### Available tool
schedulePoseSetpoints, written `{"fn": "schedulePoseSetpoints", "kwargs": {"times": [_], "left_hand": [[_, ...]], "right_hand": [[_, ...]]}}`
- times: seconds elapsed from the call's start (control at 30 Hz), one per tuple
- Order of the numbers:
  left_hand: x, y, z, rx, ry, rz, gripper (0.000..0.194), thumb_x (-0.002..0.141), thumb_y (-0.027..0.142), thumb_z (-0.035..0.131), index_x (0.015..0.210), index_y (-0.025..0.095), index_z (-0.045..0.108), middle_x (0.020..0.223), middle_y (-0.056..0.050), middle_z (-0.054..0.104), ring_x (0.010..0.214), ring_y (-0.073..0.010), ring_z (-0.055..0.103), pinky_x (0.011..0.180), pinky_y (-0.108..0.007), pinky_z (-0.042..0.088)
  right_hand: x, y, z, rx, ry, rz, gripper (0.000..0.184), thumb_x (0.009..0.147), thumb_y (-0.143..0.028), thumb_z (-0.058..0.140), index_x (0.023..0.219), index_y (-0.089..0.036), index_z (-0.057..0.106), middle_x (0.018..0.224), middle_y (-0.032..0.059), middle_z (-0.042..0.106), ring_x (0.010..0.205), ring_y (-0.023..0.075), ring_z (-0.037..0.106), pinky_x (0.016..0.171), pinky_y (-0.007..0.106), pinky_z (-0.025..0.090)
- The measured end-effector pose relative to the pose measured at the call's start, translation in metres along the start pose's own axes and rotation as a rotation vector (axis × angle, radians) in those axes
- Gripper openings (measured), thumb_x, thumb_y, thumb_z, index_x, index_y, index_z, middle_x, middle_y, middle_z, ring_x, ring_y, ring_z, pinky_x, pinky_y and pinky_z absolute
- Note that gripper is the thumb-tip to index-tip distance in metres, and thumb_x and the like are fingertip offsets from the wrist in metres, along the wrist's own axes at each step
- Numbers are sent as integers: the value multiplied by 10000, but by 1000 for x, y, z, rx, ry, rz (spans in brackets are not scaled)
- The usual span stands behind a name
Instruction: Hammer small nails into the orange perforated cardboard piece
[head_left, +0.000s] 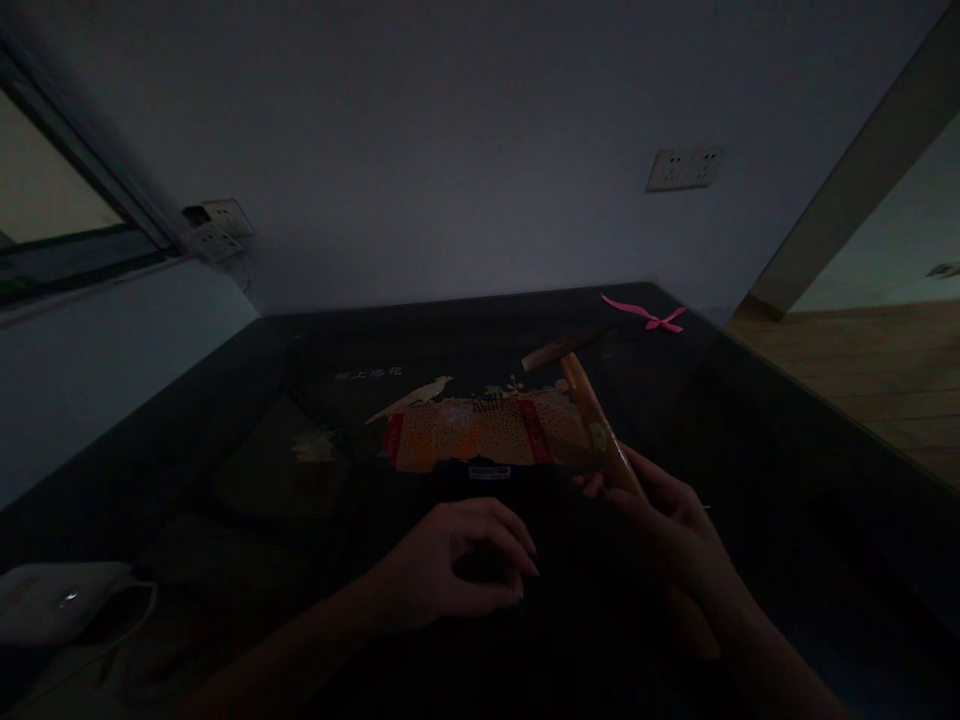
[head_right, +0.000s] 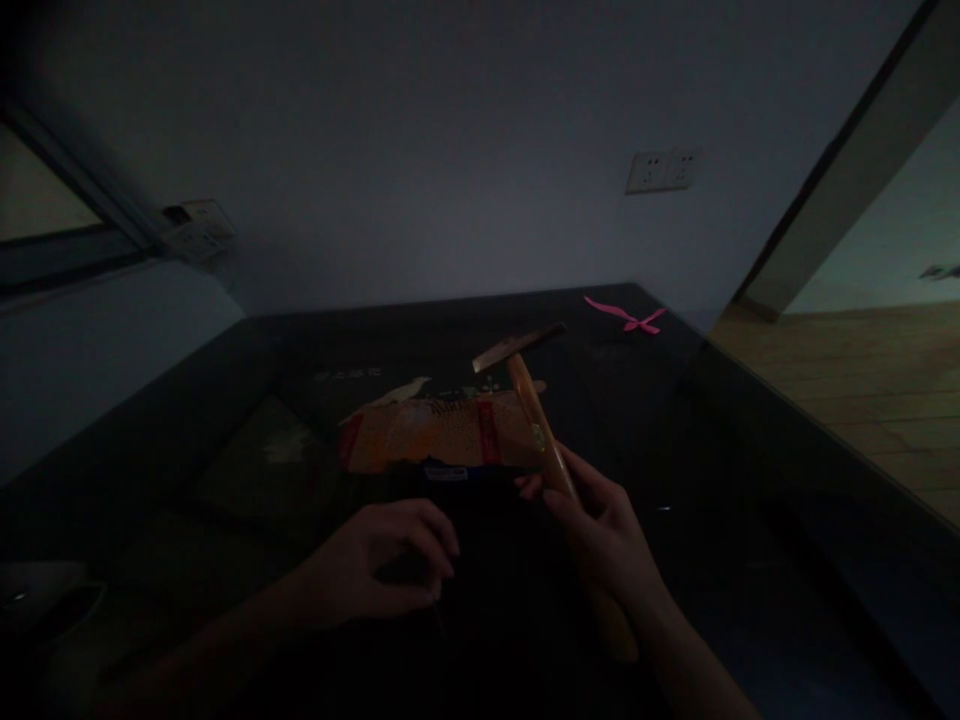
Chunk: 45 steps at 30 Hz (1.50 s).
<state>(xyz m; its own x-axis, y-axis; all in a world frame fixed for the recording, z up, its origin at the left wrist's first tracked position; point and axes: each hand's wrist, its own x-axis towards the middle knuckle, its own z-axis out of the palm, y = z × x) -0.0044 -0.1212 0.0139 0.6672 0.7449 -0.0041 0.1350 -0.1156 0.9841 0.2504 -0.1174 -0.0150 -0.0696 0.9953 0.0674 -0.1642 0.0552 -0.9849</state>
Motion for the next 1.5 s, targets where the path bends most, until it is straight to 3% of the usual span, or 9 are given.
{"fn": "schedulePoseSetpoints", "kwargs": {"times": [0.17,0.3,0.43,0.5,0.57,0.67,0.77,1.07,1.5], "left_hand": [[0,3,-3,-35,41,-14,111,658,204,789,763,204,751,1223,-80,614,1100,-255,584,886,-348,493],[12,13,-18,-86,192,21,49,712,229,746,734,187,734,1164,-82,662,1066,-251,612,850,-348,503],[46,20,-44,114,474,147,80,746,254,698,765,177,714,883,-53,734,864,-199,670,804,-324,519],[71,18,-59,249,590,228,94,761,263,680,792,180,712,850,-38,732,831,-185,669,802,-311,518],[95,12,-71,366,632,319,121,777,256,669,866,189,715,913,-33,727,876,-178,664,839,-304,506],[121,-1,-78,459,612,355,145,799,211,639,925,181,704,958,-41,720,891,-172,662,840,-299,506],[130,-11,-76,493,579,320,154,792,188,641,937,170,688,922,-43,717,851,-169,667,805,-295,519],[121,-25,-69,500,563,273,40,787,171,638,818,168,662,817,-20,699,766,-155,662,762,-294,540],[124,-36,-68,451,528,278,45,814,152,616,846,178,634,825,0,680,765,-138,652,729,-253,519]], "right_hand": [[-1,4,0,25,20,1,436,800,-325,693,1219,-242,608,870,15,727,881,208,663,811,318,496],[0,8,-1,34,6,-2,422,818,-311,678,1230,-261,597,876,-1,731,889,188,662,831,293,489],[2,7,-2,30,-21,-11,397,829,-325,676,1218,-296,602,858,-22,732,909,169,657,858,275,475],[2,7,-3,23,-28,-16,381,836,-322,673,1211,-307,607,857,-28,732,909,159,654,859,263,471],[2,7,-3,15,-34,-24,378,839,-316,672,1212,-312,607,850,-33,731,894,151,651,847,252,471],[1,7,-4,9,-37,-33,372,849,-313,663,1215,-321,604,851,-37,727,876,145,650,823,245,475],[1,7,-4,14,-37,-32,364,853,-313,659,1213,-327,605,863,-37,727,870,144,651,814,246,477],[0,5,-1,14,-13,-3,374,830,-357,680,1198,-333,616,842,-35,732,866,141,651,821,243,469],[-3,9,2,-24,5,70,412,826,-352,680,1225,-289,602,911,6,737,888,167,654,828,271,466]]}}
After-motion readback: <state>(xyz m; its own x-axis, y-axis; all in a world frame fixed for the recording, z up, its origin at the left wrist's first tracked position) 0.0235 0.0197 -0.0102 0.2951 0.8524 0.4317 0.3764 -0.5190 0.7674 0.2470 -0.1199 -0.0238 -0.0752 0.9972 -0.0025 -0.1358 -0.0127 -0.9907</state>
